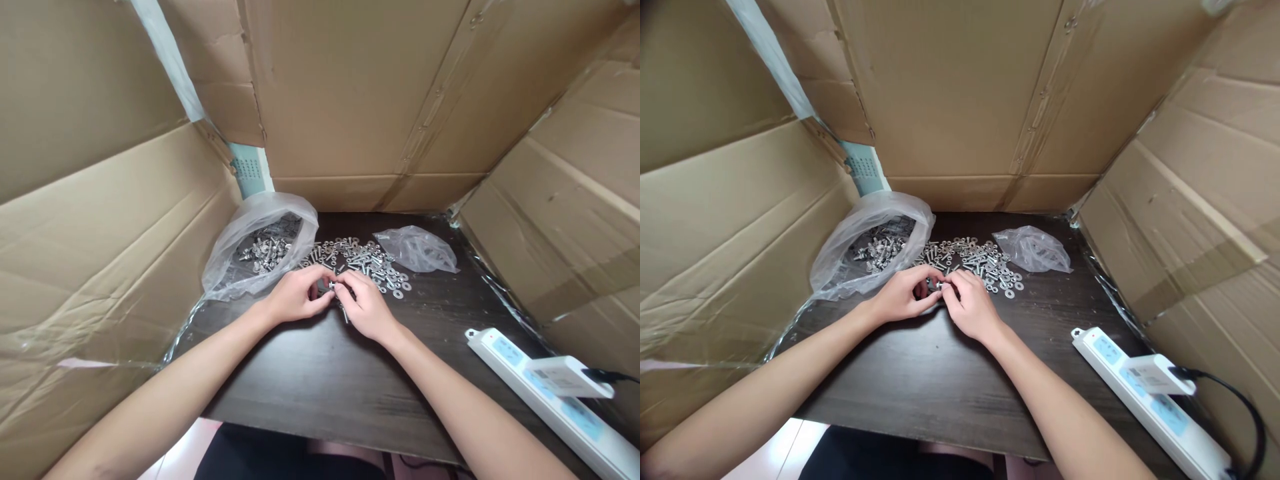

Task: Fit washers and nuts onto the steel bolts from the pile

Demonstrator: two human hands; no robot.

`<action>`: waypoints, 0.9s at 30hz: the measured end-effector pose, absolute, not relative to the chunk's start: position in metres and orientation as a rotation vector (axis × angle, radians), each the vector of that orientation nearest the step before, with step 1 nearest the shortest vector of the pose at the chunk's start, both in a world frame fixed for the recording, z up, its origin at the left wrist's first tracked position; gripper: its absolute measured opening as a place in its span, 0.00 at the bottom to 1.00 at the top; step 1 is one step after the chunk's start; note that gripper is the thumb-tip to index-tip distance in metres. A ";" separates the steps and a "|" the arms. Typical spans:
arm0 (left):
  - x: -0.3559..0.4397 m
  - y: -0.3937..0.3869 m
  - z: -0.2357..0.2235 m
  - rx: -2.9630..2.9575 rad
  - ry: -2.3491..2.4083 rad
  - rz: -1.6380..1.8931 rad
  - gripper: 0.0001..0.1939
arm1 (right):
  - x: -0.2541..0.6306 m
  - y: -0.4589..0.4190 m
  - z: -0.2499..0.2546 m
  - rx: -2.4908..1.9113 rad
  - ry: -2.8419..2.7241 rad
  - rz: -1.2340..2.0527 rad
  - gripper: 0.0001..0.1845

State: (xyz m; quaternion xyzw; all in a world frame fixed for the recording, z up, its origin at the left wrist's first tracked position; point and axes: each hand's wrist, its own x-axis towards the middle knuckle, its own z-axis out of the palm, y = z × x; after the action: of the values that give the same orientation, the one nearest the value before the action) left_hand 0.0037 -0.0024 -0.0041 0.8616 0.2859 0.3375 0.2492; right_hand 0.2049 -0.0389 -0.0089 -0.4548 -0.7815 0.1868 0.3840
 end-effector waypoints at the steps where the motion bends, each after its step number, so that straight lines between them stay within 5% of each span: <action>1: 0.004 -0.002 -0.004 2.346 0.788 0.915 0.11 | 0.205 -0.039 -0.009 -1.160 -1.984 0.472 0.09; 27: 0.003 -0.001 -0.003 2.297 0.851 0.845 0.11 | 0.205 -0.038 -0.006 -1.142 -1.956 0.489 0.16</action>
State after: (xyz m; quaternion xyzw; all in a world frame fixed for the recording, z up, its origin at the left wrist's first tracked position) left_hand 0.0028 -0.0011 -0.0031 0.8531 0.3160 0.3139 0.2716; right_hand 0.2049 -0.0379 -0.0058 -0.4516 -0.7733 0.1934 0.4008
